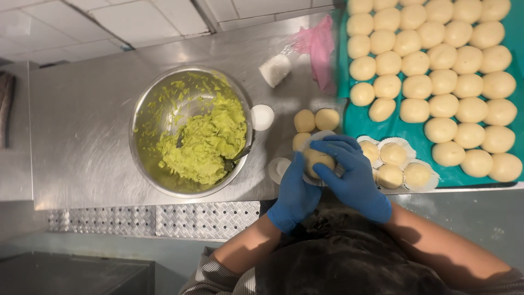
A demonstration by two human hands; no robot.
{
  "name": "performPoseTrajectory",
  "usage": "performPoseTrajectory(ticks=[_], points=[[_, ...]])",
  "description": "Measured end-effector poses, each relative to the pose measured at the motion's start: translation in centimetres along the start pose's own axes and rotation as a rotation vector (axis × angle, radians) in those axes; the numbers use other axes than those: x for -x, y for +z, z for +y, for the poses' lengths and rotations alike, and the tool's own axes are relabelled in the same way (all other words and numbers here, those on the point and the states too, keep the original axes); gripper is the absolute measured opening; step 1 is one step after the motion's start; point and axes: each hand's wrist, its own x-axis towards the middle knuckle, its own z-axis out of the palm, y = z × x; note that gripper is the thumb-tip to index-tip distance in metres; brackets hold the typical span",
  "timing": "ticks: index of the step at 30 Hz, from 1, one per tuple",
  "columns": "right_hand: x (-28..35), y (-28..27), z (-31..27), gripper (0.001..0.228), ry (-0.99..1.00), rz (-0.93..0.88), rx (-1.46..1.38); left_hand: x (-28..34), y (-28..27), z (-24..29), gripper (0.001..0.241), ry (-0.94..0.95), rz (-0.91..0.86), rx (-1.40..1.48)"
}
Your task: Filling dough balls with a green paste and placing them into paper liners.
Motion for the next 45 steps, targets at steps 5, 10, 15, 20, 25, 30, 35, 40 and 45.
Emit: performPoseTrajectory(ticks=[5,10,15,20,25,30,35,40,45], points=[[1.4,-2.5,6.6,0.072,-0.073,0.181,-0.012,-5.7,-2.1,-2.5,0.058,-0.052,0.03,-0.137],[4.0,-7.7,6.9,0.064,0.389,0.274,-0.299,-8.1,2.3,-6.5,0.07,-0.148,-0.03,-0.563],[8.2,-15.0,12.1,0.048,0.522,0.596,-0.627,-11.1,1.9,-11.9,0.068,-0.062,-0.752,-1.237],[6.6,-21.9,16.2,0.04,0.438,0.755,-0.393,-20.0,-2.4,-18.7,0.075,1.121,-1.085,-2.19],[5.6,-20.8,21.5,0.034,0.487,0.813,-0.2,-20.8,-3.1,-19.1,0.063,1.111,-1.094,-2.285],[4.9,-19.3,22.1,0.038,0.471,0.804,0.045,-22.7,-1.1,-21.3,0.029,1.238,-0.984,-2.33],[4.8,-20.7,21.1,0.035,0.372,0.894,0.071,-30.1,-3.3,-24.9,0.047,0.855,-1.202,-2.384],[4.2,-20.0,20.5,0.034,0.431,0.815,0.131,-26.5,0.2,-19.9,0.015,0.9,-1.273,-2.276],[3.7,-18.2,22.3,0.04,0.551,0.749,0.158,-25.0,1.0,-17.7,0.017,0.747,-1.256,-2.256]])
